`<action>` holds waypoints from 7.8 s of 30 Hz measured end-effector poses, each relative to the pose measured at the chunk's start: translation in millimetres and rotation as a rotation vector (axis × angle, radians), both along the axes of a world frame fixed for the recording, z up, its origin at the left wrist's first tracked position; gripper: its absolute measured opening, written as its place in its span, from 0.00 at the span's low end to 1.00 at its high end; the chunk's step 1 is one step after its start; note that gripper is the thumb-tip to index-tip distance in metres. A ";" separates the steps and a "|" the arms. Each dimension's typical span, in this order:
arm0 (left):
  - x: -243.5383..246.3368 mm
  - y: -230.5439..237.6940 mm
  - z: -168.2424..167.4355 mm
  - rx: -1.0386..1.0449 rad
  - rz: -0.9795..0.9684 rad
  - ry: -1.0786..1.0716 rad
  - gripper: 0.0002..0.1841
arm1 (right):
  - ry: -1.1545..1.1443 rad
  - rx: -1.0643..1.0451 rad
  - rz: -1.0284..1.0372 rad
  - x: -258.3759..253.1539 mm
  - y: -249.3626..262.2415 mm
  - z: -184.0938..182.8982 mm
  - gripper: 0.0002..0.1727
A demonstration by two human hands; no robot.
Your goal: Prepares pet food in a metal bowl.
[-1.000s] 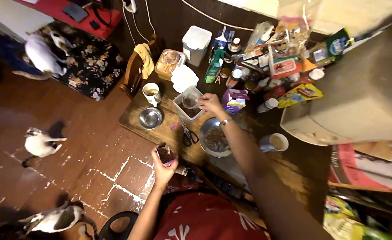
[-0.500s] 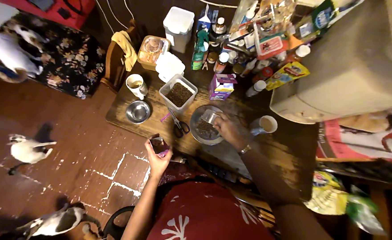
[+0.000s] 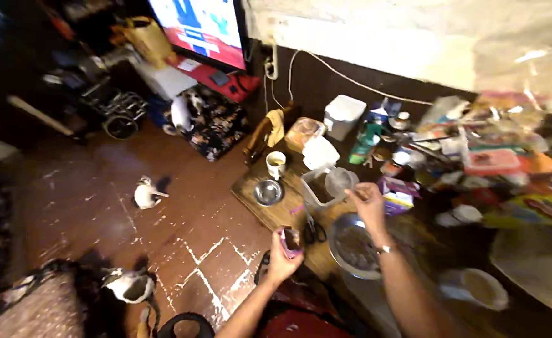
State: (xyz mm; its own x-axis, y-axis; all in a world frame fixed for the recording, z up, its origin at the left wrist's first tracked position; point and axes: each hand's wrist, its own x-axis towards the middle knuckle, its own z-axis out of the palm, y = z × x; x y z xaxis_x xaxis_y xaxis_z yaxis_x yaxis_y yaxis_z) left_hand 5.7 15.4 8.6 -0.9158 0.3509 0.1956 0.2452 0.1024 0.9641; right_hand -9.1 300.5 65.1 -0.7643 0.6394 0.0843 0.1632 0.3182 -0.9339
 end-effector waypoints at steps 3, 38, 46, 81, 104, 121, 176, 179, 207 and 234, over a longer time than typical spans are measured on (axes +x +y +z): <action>-3.7 3.9 0.5 -0.011 -0.013 0.017 0.47 | -0.070 -0.023 0.063 -14.4 5.8 -12.6 0.32; -44.3 175.9 -38.0 -0.865 -0.796 0.384 0.47 | -0.715 0.101 0.009 251.8 19.2 -10.2 0.20; -50.4 197.8 -22.9 -0.975 -0.885 0.510 0.48 | -0.701 0.093 -0.065 237.7 29.8 -1.8 0.17; -55.8 263.2 4.7 -1.467 -1.213 0.911 0.47 | -0.301 -0.201 0.006 182.3 16.0 -103.0 0.15; -41.0 275.8 9.5 -1.621 -1.211 0.860 0.58 | -0.302 -0.314 -0.176 202.1 -16.2 -132.4 0.18; -81.6 217.9 -8.8 -1.242 -0.971 0.490 0.51 | -0.708 -0.130 -0.300 226.6 -26.0 -113.8 0.21; 7.5 281.5 86.2 -1.781 -1.061 1.034 0.43 | -0.689 -0.185 -0.403 256.6 -39.2 -92.7 0.21; 11.5 281.5 80.0 -1.753 -1.086 1.016 0.49 | -0.693 -0.188 -0.416 256.7 -39.8 -93.2 0.21; 8.2 277.5 57.7 -1.668 -1.046 1.098 0.35 | -0.730 -0.148 -0.402 251.9 -40.5 -97.8 0.20; -36.3 244.4 17.6 -1.444 -1.036 0.536 0.53 | -0.604 -0.178 -0.341 234.8 -35.1 -116.3 0.21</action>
